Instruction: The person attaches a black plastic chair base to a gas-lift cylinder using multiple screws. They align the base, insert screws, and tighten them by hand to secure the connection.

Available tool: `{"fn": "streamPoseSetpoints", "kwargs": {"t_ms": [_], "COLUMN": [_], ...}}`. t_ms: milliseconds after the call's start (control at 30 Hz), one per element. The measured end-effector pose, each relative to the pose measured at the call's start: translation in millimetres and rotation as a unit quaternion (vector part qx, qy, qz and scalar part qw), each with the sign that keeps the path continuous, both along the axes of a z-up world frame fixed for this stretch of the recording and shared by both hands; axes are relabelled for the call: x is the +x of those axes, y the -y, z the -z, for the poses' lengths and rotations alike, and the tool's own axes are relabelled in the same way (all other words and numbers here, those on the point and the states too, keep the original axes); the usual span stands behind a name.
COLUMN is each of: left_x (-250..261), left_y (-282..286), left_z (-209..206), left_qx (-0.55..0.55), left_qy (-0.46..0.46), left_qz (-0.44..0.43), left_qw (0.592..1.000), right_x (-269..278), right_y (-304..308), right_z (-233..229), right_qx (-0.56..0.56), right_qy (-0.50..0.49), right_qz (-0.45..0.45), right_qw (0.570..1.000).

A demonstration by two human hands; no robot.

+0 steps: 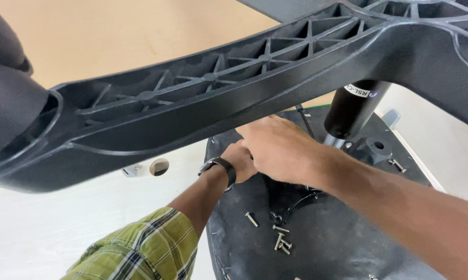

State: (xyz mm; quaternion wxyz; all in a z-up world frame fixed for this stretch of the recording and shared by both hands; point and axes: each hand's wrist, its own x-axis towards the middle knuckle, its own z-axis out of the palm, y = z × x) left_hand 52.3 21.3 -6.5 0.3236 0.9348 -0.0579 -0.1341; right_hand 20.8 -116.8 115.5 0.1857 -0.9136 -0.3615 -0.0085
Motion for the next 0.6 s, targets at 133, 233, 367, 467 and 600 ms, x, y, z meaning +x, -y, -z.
{"fn": "streamPoseSetpoints", "kwargs": {"t_ms": [133,233,367,467,600], "left_x": [3.8,-2.4,-5.1,-6.7,-9.8], "left_y": [-11.5,-17.9,-24.3,-30.2,-29.8], "left_z": [16.1,19.8,10.0,1.0,-7.4], "left_qx": [0.018,-0.045,-0.034,-0.026,0.034], "left_qy": [0.073,0.087,0.078,0.101,0.135], "left_qz": [0.047,-0.009,-0.032,-0.003,-0.011], "left_qw": [0.996,0.995,0.996,0.995,0.99], "right_x": [-5.8,-7.6,-10.8,-15.4,-17.9], "right_y": [-12.2,-9.9,-3.7,-6.2,-8.8], "right_z": [-7.4,-16.2,-24.6,-26.0,-29.2], "right_qx": [-0.045,-0.068,-0.107,-0.121,-0.141], "right_qy": [-0.047,-0.065,-0.076,-0.095,-0.112], "right_qz": [-0.006,-0.023,-0.045,-0.05,-0.005], "right_qw": [0.998,0.995,0.99,0.987,0.984]}}
